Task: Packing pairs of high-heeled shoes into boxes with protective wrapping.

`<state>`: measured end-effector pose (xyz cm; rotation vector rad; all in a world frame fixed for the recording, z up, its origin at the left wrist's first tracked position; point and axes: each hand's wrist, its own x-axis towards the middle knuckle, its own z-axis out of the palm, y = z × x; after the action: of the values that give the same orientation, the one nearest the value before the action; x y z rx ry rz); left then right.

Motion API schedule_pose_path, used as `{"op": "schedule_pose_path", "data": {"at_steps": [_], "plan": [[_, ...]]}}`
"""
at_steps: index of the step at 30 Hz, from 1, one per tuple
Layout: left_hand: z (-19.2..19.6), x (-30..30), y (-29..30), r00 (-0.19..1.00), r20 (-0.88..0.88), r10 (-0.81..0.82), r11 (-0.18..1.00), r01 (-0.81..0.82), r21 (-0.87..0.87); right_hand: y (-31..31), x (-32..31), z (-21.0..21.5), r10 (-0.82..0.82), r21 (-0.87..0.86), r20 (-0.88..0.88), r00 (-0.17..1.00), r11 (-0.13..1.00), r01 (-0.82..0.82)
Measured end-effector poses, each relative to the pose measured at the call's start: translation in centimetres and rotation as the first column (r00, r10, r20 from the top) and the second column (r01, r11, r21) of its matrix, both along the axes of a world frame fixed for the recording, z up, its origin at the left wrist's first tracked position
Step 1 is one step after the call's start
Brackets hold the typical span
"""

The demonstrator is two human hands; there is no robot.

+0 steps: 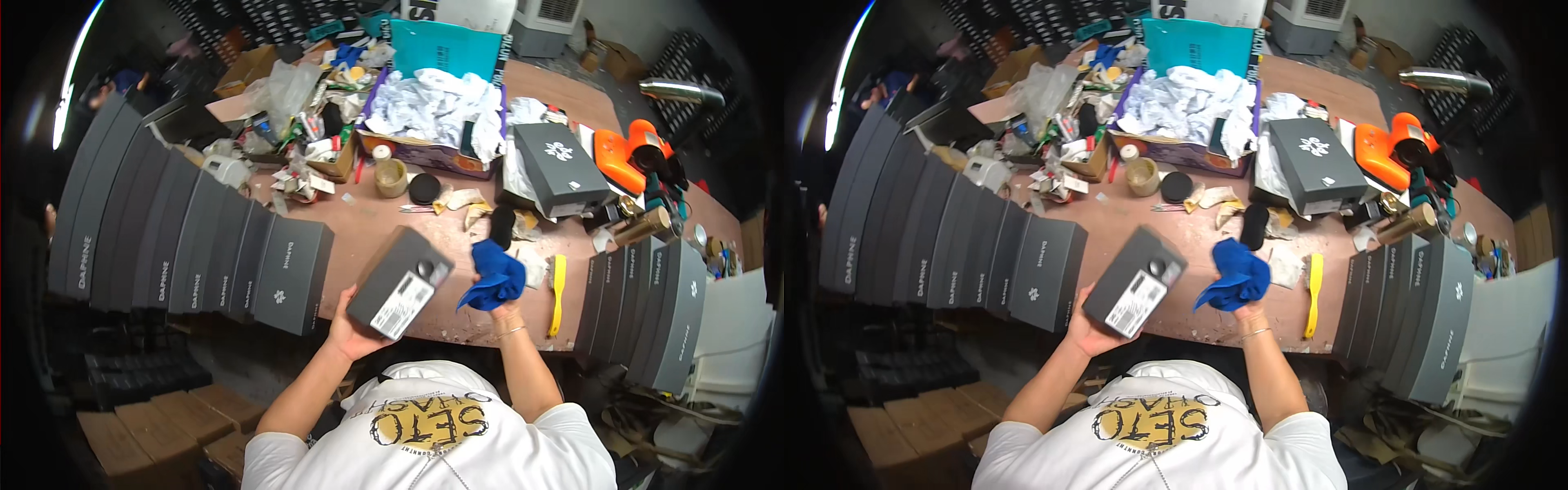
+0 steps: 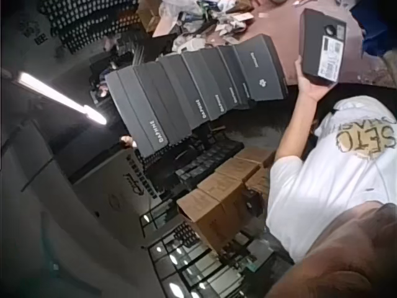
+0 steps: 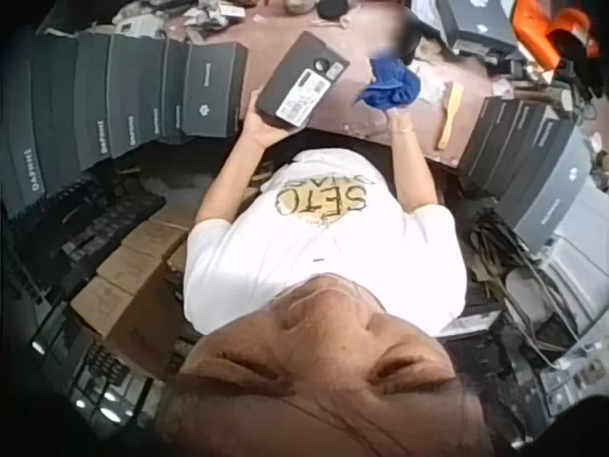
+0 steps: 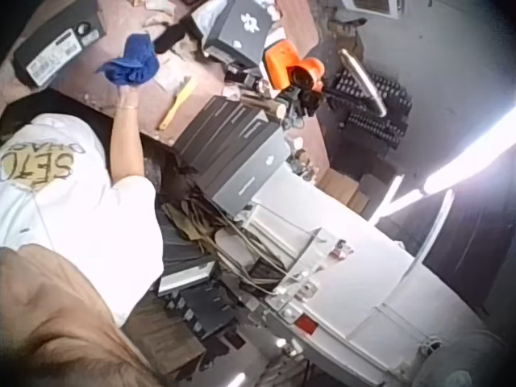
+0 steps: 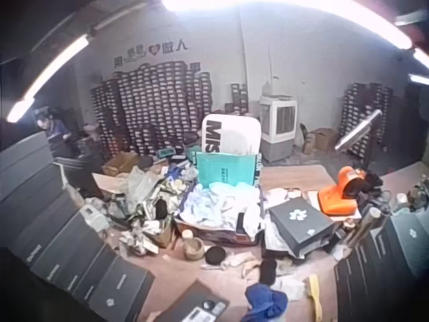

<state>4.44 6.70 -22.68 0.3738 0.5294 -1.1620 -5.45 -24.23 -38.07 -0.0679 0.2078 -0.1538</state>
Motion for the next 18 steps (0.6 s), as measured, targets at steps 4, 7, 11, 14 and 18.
{"op": "schedule_pose_path", "data": {"at_steps": [4, 7, 11, 14, 18], "plan": [[-0.3, 0.5, -0.8, 0.978, -0.104, 0.179, 0.983, -0.183, -0.03, -0.4, 0.7, 8.4, -0.206, -0.24, -0.248, 0.947, 0.96, 0.146], [-0.8, 1.1, -0.6, 0.96, -0.196, 0.199, 0.976, -0.213, -0.052, 1.8, 1.4, 11.4, -0.264, -0.613, -0.109, 0.958, 0.777, 0.144], [-0.7, 1.1, -0.6, 0.981, -0.077, 0.18, 0.981, -0.184, -0.059, 10.4, 2.8, 17.0, -0.284, -0.996, 0.092, 0.954, -0.005, 0.094], [-1.6, 0.3, -1.4, 0.939, 0.28, 0.201, 0.976, -0.217, 0.027, 14.7, 5.4, 19.7, 0.443, -0.574, 0.156, 0.883, -0.687, 0.446], [-0.7, 2.4, -0.4, 0.989, -0.001, 0.145, 0.975, -0.143, -0.169, 13.1, 11.0, 20.3, 0.15, -0.667, 0.206, 0.967, -0.702, 0.251]]}}
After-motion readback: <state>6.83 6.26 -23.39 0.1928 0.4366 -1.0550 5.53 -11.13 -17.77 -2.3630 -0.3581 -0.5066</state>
